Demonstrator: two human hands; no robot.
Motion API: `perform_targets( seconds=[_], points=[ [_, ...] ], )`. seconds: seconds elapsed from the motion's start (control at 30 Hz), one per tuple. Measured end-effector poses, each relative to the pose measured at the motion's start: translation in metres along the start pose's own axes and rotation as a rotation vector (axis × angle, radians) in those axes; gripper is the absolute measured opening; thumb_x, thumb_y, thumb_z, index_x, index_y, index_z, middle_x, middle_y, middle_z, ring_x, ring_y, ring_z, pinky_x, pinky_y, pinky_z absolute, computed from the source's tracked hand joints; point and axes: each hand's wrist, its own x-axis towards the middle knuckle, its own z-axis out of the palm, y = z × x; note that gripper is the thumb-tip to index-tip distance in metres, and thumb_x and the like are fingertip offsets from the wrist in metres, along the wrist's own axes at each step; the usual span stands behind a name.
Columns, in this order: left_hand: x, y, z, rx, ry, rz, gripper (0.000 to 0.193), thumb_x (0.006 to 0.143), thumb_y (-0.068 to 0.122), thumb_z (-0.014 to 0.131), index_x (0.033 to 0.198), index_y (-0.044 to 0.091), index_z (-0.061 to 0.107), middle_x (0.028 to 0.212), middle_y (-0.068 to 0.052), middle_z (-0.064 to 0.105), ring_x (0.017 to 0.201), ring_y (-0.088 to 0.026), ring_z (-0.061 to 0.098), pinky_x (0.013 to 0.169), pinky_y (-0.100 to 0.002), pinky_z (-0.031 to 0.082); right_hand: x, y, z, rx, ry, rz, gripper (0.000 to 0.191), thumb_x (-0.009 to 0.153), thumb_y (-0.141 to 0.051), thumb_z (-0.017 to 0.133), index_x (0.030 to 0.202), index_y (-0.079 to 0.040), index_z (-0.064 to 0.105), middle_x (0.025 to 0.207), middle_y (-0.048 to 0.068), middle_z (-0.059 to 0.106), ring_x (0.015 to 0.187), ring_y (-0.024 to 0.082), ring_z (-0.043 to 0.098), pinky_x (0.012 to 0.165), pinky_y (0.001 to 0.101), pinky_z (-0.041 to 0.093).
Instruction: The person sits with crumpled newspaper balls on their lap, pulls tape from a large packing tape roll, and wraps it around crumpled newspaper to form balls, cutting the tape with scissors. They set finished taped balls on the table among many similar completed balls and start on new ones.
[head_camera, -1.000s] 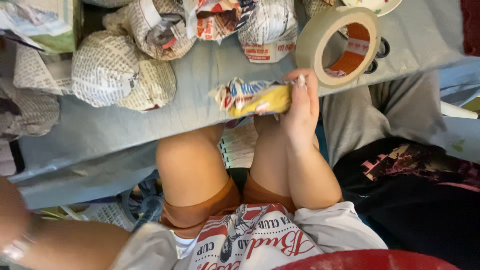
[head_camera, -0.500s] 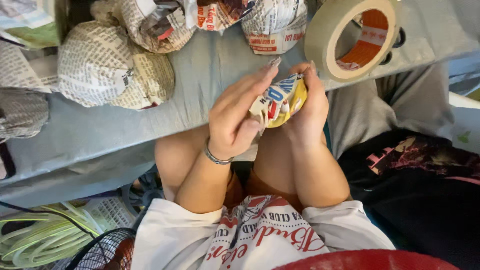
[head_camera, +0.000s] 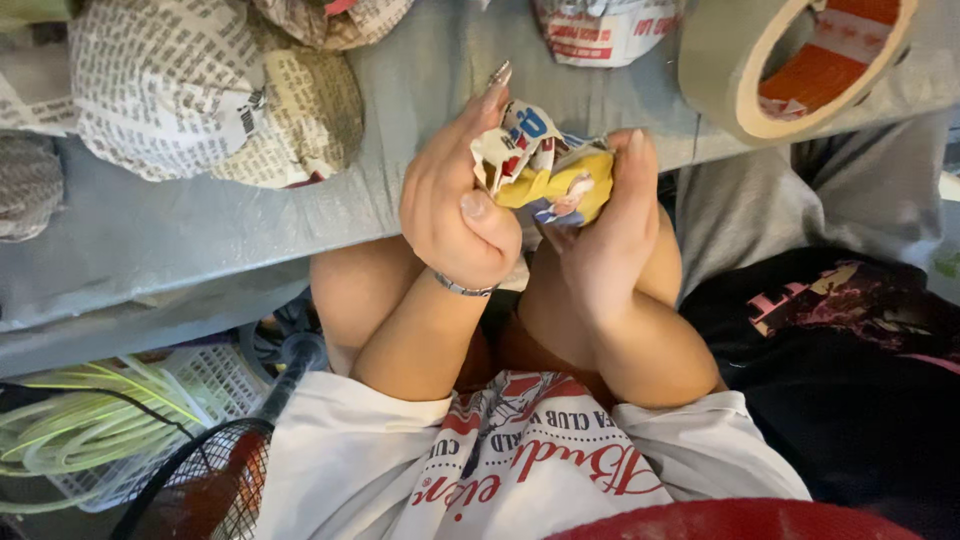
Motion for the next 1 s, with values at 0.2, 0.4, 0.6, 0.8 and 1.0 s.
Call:
perform_targets(
  seconds=[0.2,0.4,0.6,0.8,1.0],
  points=[
    [-0.002,-0.023,0.000,-0.211,0.101,0.093,0.048,0.113,0.040,0.033,0.133,0.002,0.054,0.127,-0.020,0.069,0.112,-0.033,0.073,0.091,-0.037,0.063,-0.021,0.020,0.031,0.223,0.066,0.283,0.039,0.110,-0.040,0.040,0.119,-0.007,0.057,0.091,0.006,0.066,0.069,0.015,0.062,0.054,0.0283,0.046],
    [-0.005,-0.027,-0.012,-0.317,-0.176,0.068,0.048,0.112,0.046,0.048,0.142,0.010,0.055,0.149,-0.021,0.055,0.131,-0.035,0.066,0.109,-0.038,0.059,-0.005,0.012,0.021,0.313,-0.254,0.335,0.041,0.112,-0.036,0.034,0.125,-0.006,0.059,0.102,0.005,0.068,0.077,0.012,0.062,0.061,0.0265,0.046],
    [-0.001,-0.021,-0.023,-0.190,-0.182,0.140,0.039,0.108,0.034,0.078,0.134,0.011,0.061,0.150,-0.019,0.054,0.129,-0.036,0.067,0.107,-0.037,0.060,-0.002,0.000,0.004,0.363,-0.428,0.336,0.045,0.120,-0.041,0.036,0.118,-0.005,0.062,0.092,0.006,0.068,0.062,0.010,0.055,0.047,0.0233,0.035],
    [0.005,-0.019,-0.029,-0.276,-0.032,0.284,0.036,0.100,0.030,0.078,0.119,0.002,0.067,0.127,-0.018,0.065,0.116,-0.038,0.070,0.105,-0.052,0.060,0.004,-0.005,0.001,0.260,-0.140,0.300,0.033,0.110,-0.039,0.036,0.114,-0.012,0.053,0.094,0.010,0.068,0.071,0.021,0.065,0.051,0.0326,0.043],
    [0.002,-0.013,-0.035,-0.341,-0.008,0.059,0.032,0.106,0.022,0.054,0.108,-0.007,0.069,0.110,-0.021,0.072,0.109,-0.039,0.074,0.100,-0.047,0.060,0.015,-0.007,-0.015,0.211,-0.271,0.068,0.032,0.117,-0.039,0.039,0.113,-0.010,0.053,0.086,0.011,0.065,0.051,0.016,0.052,0.042,0.0283,0.035]
  ],
)
